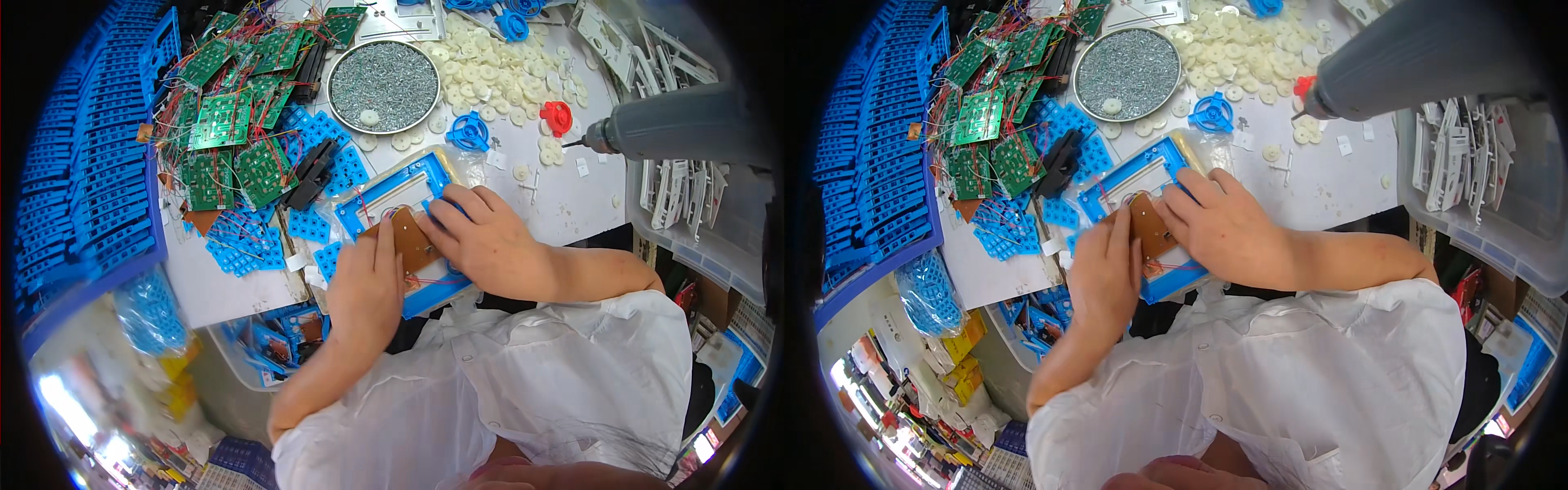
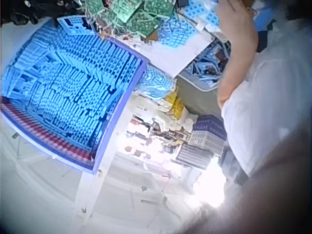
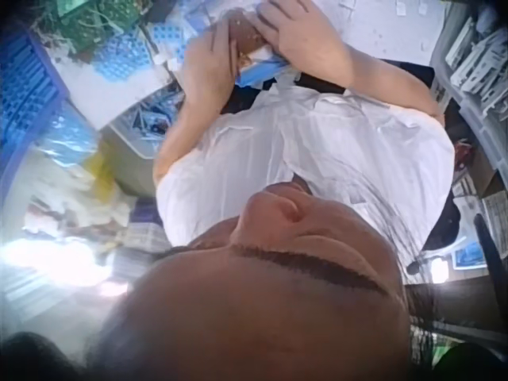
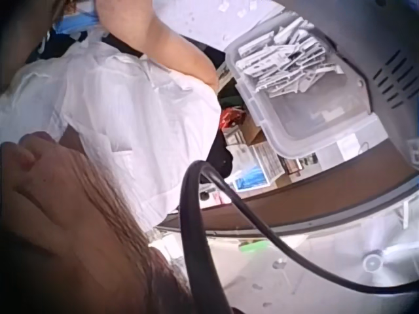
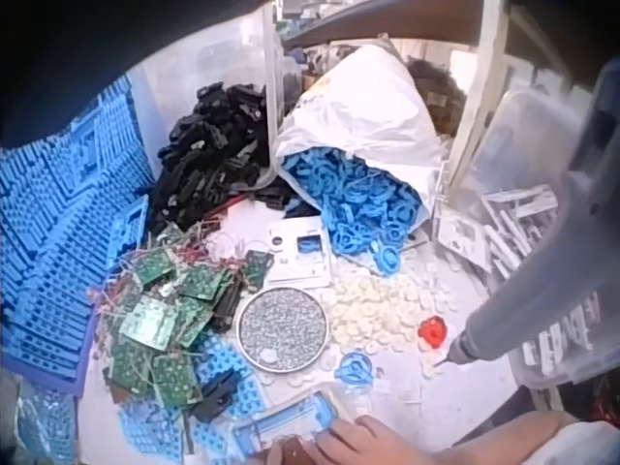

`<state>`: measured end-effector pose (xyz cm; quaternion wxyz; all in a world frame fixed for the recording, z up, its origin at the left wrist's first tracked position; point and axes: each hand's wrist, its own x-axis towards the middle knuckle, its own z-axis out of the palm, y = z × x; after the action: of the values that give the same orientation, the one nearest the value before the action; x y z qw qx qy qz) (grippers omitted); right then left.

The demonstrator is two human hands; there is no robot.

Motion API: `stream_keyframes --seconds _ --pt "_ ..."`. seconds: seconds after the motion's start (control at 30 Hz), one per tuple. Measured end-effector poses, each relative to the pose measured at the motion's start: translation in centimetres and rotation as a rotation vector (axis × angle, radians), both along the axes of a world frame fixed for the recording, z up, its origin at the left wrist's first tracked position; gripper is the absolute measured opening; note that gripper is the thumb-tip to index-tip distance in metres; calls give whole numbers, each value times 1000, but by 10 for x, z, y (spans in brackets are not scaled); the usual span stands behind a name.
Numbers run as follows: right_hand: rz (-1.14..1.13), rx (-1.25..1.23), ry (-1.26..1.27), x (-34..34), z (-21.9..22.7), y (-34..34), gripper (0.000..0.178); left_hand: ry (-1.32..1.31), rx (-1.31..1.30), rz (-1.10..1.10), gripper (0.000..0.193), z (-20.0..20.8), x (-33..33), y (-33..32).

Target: Assembling electronic circuits and components into plastic casings using adhesive.

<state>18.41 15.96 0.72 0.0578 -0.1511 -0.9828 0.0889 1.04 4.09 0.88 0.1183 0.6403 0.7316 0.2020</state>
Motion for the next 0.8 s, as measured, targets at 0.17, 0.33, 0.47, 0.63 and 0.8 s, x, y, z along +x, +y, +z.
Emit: stream_keyframes --seconds 0.17,0.33,0.47,0.63,0.8 --pt "17 -156 36 -3 0 17 43 -338 -21 119 12 7 -8 -15" --pt "4 -312 101 -13 11 33 41 -20 237 262 10 -12 -45 47" --pt "-20 -328 239 -18 7 41 34 -139 239 178 10 -21 -41 51" --pt "-87 -411 474 -35 -9 49 29 -248 271 128 10 -23 -32 44" --pt "-38 -497 495 -36 -7 46 32 -267 312 115 11 -27 -28 40"
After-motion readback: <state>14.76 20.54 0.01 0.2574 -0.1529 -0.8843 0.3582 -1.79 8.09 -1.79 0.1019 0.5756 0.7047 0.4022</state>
